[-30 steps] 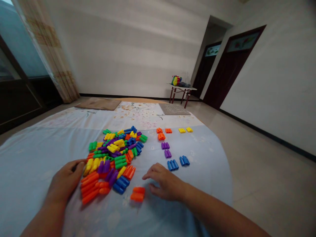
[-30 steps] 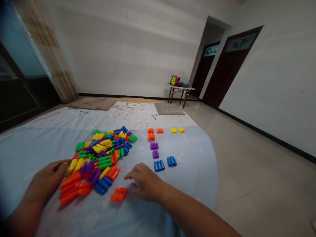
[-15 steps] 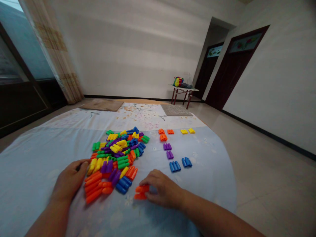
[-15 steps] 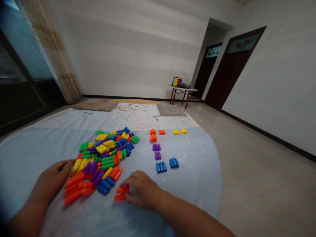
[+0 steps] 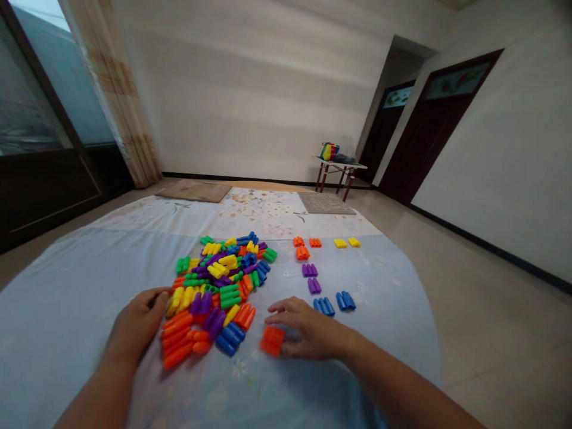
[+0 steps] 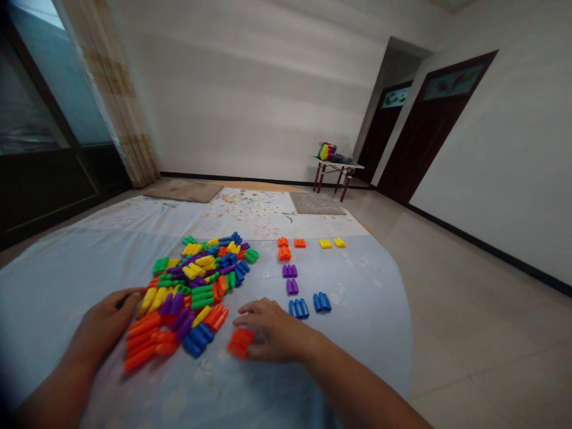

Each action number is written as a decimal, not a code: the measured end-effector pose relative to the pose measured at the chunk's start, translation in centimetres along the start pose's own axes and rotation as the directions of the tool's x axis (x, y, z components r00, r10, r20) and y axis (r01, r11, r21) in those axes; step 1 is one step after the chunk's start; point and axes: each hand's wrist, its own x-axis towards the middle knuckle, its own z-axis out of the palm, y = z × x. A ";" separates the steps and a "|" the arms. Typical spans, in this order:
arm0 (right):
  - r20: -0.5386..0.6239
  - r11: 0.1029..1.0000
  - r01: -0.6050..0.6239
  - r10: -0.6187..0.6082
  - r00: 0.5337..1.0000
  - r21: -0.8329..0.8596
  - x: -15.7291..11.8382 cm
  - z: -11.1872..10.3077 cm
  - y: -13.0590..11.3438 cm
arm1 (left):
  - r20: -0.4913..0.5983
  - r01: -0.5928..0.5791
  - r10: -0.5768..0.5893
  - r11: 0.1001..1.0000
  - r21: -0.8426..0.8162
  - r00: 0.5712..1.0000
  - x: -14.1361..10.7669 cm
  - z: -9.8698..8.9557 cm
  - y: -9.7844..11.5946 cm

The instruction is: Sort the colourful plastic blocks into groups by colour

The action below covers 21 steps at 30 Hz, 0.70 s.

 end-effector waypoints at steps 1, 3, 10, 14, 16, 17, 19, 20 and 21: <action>0.029 1.000 0.021 -0.021 0.999 0.000 0.2 -0.1 0.1 | -0.003 -0.004 0.004 1.000 0.000 1.000 0.1 0.0 -0.1; 0.093 0.998 0.060 -0.059 0.994 -0.013 0.9 0.0 0.3 | 0.006 -0.003 0.003 1.000 0.000 1.000 0.2 -0.1 -0.2; 0.193 0.997 0.057 -0.048 0.980 -0.043 2.3 -0.2 0.7 | 0.035 0.027 -0.026 0.999 -0.017 0.999 0.5 -0.2 -0.4; -0.086 0.995 -0.088 0.084 0.993 -0.045 3.4 -4.1 3.2 | 0.043 0.024 -0.022 0.998 -0.055 0.999 0.9 0.1 -1.0; -0.264 0.978 -0.185 0.155 0.952 -0.095 4.7 -6.9 5.7 | 0.055 0.057 -0.054 0.997 -0.049 0.997 1.1 0.3 -1.4; -0.327 0.958 -0.254 0.200 0.923 -0.131 5.5 -8.3 7.1 | 0.059 0.071 -0.069 0.996 -0.045 0.996 1.3 0.4 -1.6; -0.378 0.893 -0.405 0.313 0.871 -0.195 7.2 -10.5 10.0 | 0.068 0.078 -0.075 0.996 -0.047 0.995 1.6 0.6 -2.2; -0.367 0.856 -0.466 0.369 0.854 -0.224 8.1 -11.4 11.4 | 0.069 0.072 -0.069 0.996 -0.049 0.995 1.8 0.8 -2.6; -0.356 0.832 -0.500 0.404 0.843 -0.240 8.9 -12.0 12.7 | 0.066 0.066 -0.062 0.997 -0.049 0.996 2.0 0.9 -3.0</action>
